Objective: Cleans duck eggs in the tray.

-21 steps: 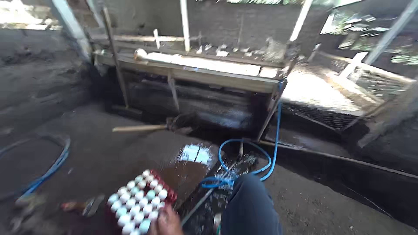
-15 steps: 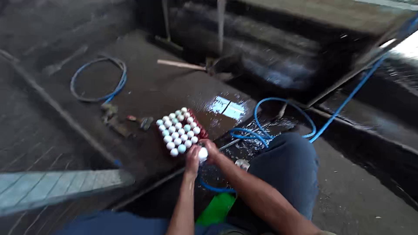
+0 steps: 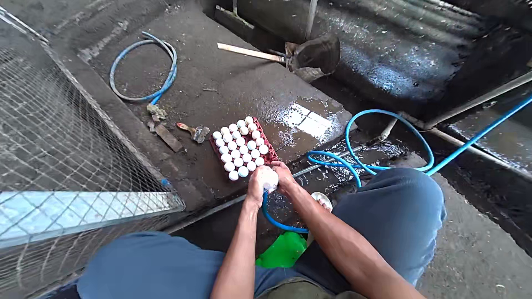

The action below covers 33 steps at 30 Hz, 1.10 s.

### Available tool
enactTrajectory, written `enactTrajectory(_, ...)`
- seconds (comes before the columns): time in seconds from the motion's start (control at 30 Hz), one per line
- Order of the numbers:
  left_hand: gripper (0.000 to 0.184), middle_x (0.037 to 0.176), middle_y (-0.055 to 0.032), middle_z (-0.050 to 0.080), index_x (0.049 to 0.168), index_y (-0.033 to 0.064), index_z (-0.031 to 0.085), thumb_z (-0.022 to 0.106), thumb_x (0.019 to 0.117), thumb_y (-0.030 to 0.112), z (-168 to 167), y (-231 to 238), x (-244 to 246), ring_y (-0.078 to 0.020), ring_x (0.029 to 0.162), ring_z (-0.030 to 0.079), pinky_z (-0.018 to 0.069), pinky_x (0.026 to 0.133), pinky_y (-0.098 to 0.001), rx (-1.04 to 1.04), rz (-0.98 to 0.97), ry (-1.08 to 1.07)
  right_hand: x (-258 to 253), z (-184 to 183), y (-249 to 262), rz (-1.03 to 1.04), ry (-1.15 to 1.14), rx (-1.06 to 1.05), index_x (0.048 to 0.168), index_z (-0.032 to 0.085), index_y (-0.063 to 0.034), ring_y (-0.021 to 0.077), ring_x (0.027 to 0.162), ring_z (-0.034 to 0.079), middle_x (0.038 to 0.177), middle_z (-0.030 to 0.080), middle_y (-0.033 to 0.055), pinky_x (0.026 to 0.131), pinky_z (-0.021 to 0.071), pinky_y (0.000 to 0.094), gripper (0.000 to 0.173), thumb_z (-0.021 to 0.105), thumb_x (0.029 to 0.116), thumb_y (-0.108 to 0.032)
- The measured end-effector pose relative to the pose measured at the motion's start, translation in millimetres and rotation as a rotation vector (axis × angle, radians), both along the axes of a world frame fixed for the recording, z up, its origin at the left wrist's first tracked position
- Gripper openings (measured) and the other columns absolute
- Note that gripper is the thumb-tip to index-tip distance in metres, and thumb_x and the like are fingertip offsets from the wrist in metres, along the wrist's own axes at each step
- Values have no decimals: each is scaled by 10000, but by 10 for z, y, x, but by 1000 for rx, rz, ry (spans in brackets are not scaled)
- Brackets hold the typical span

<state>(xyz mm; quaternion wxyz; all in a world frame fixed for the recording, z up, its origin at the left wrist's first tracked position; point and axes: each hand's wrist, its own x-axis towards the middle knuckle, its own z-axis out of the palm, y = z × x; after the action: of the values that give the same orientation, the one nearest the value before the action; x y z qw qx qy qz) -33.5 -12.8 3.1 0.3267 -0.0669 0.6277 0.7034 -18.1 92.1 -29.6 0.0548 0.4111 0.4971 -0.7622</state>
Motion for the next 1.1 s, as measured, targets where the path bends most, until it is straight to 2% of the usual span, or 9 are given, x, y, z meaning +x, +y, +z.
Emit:
enactTrajectory(0.07, 484, 764, -47, 630, 1087, 48, 595, 169, 1110, 278, -18, 15, -92, -111, 569, 575, 493, 498, -247, 71, 2, -85, 82, -109, 124, 213, -49, 21, 1437, 455, -17, 204, 805, 642, 1078, 644, 177, 705, 561, 374, 415, 517, 1029, -64)
enactTrajectory(0.17, 477, 789, -58, 645, 1128, 52, 565, 173, 1118, 324, -143, -45, -251, -141, 651, 623, 547, 601, -285, 151, 12, -165, 214, -186, 144, 635, -9, -35, 1393, 501, -81, 77, 590, 540, 895, 619, 41, 529, 472, 243, 352, 528, 1061, -193)
enactTrajectory(0.27, 376, 922, -121, 676, 1301, -10, 500, 277, 1128, 239, -279, -65, -493, -181, 769, 680, 590, 720, -314, 97, 68, -134, 189, -288, 4, 810, 81, -138, 1434, 509, -145, 52, 605, 531, 1091, 677, 43, 508, 437, 224, 403, 551, 1034, -136)
enactTrajectory(0.4, 416, 1141, -215, 627, 1401, -59, 433, 558, 1044, 114, -623, -35, -930, -227, 894, 668, 585, 790, -373, -187, 112, 31, 98, -432, -115, 802, 98, -86, 1388, 559, -102, 84, 656, 551, 1168, 673, 81, 555, 453, 260, 373, 559, 1017, -60)
enactTrajectory(0.57, 579, 1322, -270, 593, 1388, -22, 510, 763, 924, 215, -921, 73, -1713, -362, 1118, 668, 570, 954, -501, -669, -92, 287, 46, -487, -105, 789, 83, -98, 1375, 558, -70, 108, 691, 571, 1153, 660, 105, 584, 478, 277, 350, 548, 1025, -60)
enactTrajectory(0.63, 564, 1347, -292, 561, 1355, 16, 581, 797, 884, 239, -1058, 139, -1994, -431, 1242, 559, 453, 1042, -594, -842, -189, 421, 51, -488, -72, 797, 76, -103, 1364, 561, -63, 119, 701, 581, 1146, 657, 110, 596, 491, 287, 341, 548, 1023, -63)
enactTrajectory(0.7, 543, 1382, -299, 525, 1339, 39, 612, 809, 869, 228, -1203, 226, -2223, -448, 1311, 496, 404, 1089, -609, -934, -255, 511, 35, -481, -40, 795, 79, -96, 1360, 563, -56, 120, 699, 581, 1127, 656, 107, 607, 500, 292, 338, 549, 1022, -65)
enactTrajectory(0.9, 593, 1399, -301, 529, 1386, -26, 540, 786, 872, 136, -1496, 449, -2460, -461, 1336, 490, 391, 1120, -608, -1046, -409, 620, 37, -441, 17, 817, 65, -71, 1355, 572, -72, 141, 717, 598, 1134, 659, 106, 629, 515, 325, 335, 540, 1022, -80)
enactTrajectory(1.1, 522, 1422, -281, 517, 1357, -6, 590, 757, 923, 231, -1592, 447, -2484, -438, 1352, 483, 399, 1125, -577, -1120, -477, 649, 2, -473, 24, 852, 47, -51, 1348, 577, -87, 164, 758, 623, 1156, 653, 111, 661, 534, 354, 323, 539, 1028, -105)
